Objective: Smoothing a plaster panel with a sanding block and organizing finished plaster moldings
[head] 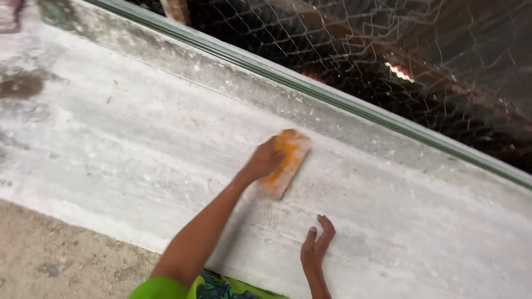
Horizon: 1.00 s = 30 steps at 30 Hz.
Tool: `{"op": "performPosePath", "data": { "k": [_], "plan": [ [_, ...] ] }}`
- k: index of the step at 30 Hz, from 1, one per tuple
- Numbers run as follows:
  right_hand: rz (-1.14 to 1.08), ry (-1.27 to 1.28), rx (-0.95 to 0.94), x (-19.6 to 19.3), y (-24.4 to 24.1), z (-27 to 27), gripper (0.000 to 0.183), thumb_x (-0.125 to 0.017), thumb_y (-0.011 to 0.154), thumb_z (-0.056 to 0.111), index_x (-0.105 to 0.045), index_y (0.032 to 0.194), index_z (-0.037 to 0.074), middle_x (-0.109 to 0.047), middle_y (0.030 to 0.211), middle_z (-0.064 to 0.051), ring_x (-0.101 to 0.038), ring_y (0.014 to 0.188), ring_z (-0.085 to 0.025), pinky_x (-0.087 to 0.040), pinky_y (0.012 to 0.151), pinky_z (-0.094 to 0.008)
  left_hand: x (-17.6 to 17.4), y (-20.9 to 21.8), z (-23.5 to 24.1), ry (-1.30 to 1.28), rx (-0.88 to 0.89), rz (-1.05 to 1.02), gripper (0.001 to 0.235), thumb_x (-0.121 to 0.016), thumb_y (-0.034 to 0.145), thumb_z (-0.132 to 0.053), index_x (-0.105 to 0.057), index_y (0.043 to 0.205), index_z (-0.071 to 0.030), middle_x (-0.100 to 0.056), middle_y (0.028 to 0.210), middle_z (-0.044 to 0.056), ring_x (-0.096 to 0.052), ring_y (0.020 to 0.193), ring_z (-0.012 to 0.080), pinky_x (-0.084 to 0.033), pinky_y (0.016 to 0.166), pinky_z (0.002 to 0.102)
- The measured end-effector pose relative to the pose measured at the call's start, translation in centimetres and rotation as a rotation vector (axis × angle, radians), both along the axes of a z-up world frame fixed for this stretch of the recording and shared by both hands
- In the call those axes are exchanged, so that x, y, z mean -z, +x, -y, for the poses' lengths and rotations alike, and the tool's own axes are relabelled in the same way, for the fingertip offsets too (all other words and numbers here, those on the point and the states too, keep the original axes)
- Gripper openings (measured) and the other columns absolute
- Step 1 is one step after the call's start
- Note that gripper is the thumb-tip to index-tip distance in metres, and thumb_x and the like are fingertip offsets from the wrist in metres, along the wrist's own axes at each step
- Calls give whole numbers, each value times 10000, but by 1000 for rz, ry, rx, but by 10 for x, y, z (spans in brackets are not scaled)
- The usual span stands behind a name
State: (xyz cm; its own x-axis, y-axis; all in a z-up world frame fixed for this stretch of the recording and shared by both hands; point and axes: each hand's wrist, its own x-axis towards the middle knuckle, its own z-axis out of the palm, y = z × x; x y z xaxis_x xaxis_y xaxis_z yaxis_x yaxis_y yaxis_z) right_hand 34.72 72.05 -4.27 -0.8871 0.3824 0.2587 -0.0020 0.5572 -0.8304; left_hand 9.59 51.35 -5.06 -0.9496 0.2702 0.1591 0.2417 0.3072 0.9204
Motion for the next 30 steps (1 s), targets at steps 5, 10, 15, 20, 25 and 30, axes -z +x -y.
{"op": "performPosePath", "data": {
  "k": [5,10,15,20,25,30],
  "plan": [
    [-18,-24,-65,9,2,-35,360,-458,1063,217,-518,1354,12,-540,1357,-151,-523,1343,-297,-444,1127,-424,-67,138,159,32,-431,357,389,-614,931,-331,-671,1267,-142,-717,1177,37,-664,1038,182,-542,858,392],
    [127,-123,-80,2,-3,-7,364,-468,1054,290,-560,1314,53,-630,1321,-138,-590,1251,-276,-435,1088,-412,-112,273,215,98,-834,671,434,-560,962,-320,-595,1308,-62,-705,1128,125,-708,965,305,-595,746,458],
    [288,-47,-348,7,10,59,275,-480,1024,177,-640,1231,90,-664,1239,-90,-621,1238,-256,-467,1086,-394,-14,353,235,-98,-992,594,418,-602,911,-334,-686,1247,-100,-788,1142,140,-747,1021,313,-557,895,470],
    [292,60,-627,19,36,107,244,-504,1000,168,-717,1113,130,-701,1174,-80,-647,1223,-256,-495,1047,-409,-56,383,227,1,-866,678,399,-514,984,-348,-590,1307,-126,-727,1201,119,-711,1017,283,-566,862,452],
    [325,109,-703,31,63,113,245,-509,994,93,-733,1073,152,-720,1108,-55,-655,1235,-235,-533,994,-394,-85,377,249,12,-740,715,541,-457,997,-339,-449,1491,-119,-714,1232,136,-712,1018,306,-566,795,433],
    [321,127,-524,56,79,88,271,-507,1037,226,-767,1085,167,-715,1191,-72,-677,1208,-273,-605,942,-414,-61,352,258,-77,-743,542,280,-371,1034,-260,-546,1159,-80,-673,941,67,-675,863,216,-617,731,358]
  ]
}}
